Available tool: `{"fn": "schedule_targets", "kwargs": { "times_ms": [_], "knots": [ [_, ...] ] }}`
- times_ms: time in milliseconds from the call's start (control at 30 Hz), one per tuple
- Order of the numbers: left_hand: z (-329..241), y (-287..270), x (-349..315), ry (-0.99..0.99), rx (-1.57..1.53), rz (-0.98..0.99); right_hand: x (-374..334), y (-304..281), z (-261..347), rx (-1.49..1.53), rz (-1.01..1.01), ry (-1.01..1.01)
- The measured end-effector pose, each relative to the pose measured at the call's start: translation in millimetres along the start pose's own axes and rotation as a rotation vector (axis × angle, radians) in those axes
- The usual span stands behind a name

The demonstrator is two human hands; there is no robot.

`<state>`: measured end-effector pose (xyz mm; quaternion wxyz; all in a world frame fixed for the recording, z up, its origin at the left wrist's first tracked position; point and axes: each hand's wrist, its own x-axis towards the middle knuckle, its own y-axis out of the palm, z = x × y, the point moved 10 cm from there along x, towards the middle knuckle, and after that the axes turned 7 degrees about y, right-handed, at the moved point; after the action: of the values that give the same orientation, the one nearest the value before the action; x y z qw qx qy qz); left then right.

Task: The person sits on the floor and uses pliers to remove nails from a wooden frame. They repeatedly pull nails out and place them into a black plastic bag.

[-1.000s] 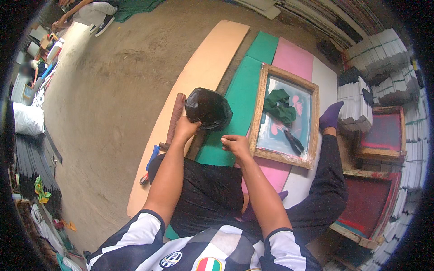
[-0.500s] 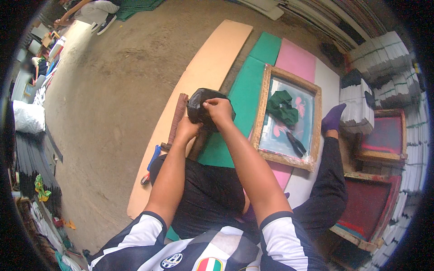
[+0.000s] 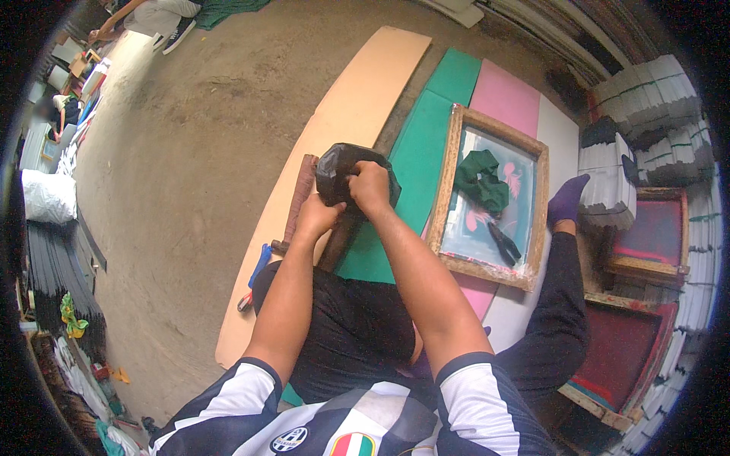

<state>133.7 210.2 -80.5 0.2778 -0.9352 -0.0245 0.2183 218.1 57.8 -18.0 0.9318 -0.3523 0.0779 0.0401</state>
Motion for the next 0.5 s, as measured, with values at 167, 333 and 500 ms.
{"fn": "schedule_targets", "kwargs": {
  "times_ms": [167,333,500],
  "knots": [
    [-2,-2,-6,-0.01,0.001,-0.016,-5,-1,3,-0.034,-0.009,-0.045],
    [5,26,0,-0.037,0.218,0.145,1,-3,-19,0.271,0.13,-0.132],
    [24,31,16,-0.028,0.073,0.03,-39,-59,-69,0.668,0.041,0.104]
  ]
}}
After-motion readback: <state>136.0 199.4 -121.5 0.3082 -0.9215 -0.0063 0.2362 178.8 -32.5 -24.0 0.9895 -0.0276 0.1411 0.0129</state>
